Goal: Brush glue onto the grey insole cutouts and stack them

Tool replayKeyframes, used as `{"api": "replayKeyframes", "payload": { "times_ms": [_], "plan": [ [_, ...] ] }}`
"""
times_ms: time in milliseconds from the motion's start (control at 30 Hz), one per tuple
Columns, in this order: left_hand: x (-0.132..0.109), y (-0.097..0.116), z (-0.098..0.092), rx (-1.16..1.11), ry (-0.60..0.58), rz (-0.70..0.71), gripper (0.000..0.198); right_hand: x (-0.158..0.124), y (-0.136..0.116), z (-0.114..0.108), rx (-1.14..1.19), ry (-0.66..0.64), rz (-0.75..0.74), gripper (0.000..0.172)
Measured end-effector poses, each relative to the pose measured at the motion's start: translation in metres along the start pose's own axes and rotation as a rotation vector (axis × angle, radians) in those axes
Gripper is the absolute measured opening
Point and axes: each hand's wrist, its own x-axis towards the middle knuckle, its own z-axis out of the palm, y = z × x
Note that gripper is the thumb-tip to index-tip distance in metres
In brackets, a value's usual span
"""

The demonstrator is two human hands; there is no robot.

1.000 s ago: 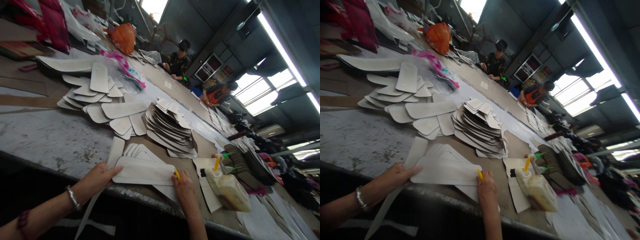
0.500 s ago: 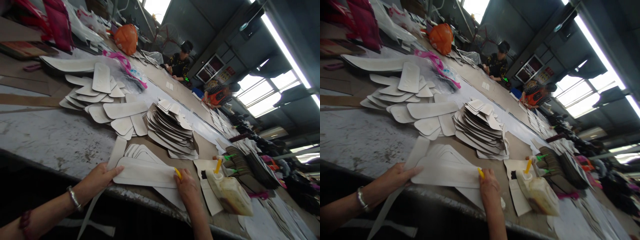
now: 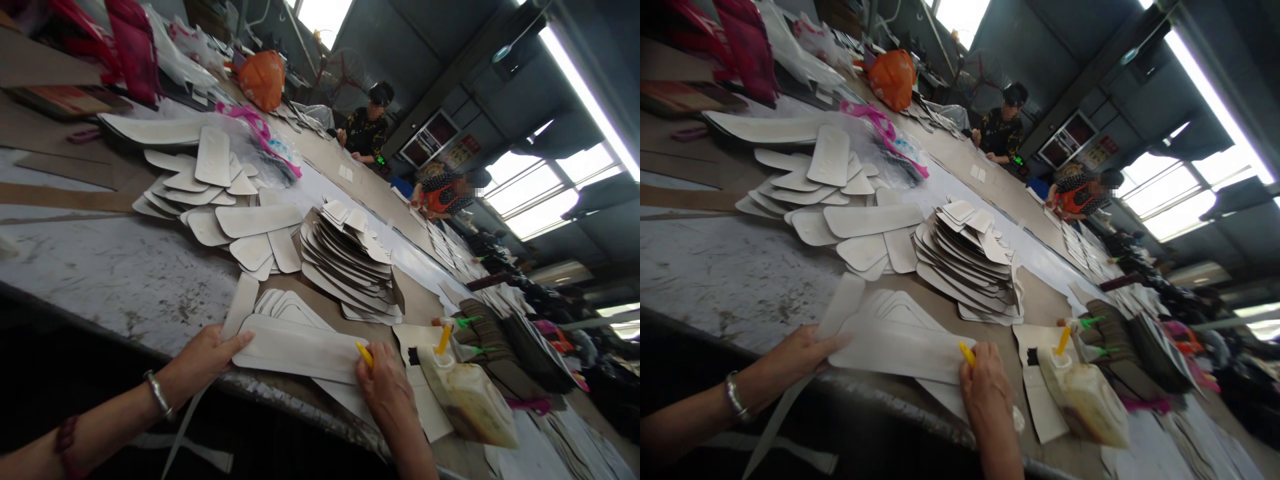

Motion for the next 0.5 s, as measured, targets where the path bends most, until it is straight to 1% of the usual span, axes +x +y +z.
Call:
{"api": "replayKeyframes", "payload": {
  "times_ms": [100, 233, 300, 367, 433, 500],
  "plan": [
    [-0.003, 0.005, 0.002, 0.02, 0.002, 0.008, 0.027, -0.014, -0.011, -0.01, 0.033, 0.126, 0.035, 0.006],
    [-0.004, 0.006, 0.001, 0.09, 0.009, 0.038, 0.028, -0.025, -0.028, -0.025, 0.204, 0.206, 0.126, 0.009],
    [-0.004, 0.005, 0.0, 0.101, 0.004, 0.046, 0.028, -0.026, -0.031, -0.033, 0.282, 0.225, 0.183, 0.007],
    [-0.005, 0.005, 0.0, 0.079, -0.003, 0.04, 0.027, -0.024, -0.03, -0.036, 0.315, 0.233, 0.213, 0.008],
    [-0.006, 0.007, 0.001, 0.018, -0.01, 0.006, 0.027, -0.02, -0.024, -0.032, 0.326, 0.223, 0.223, 0.012],
    [-0.008, 0.01, 0.002, -0.051, -0.022, -0.036, 0.027, -0.017, -0.017, -0.023, 0.331, 0.194, 0.221, 0.016]
  ]
}}
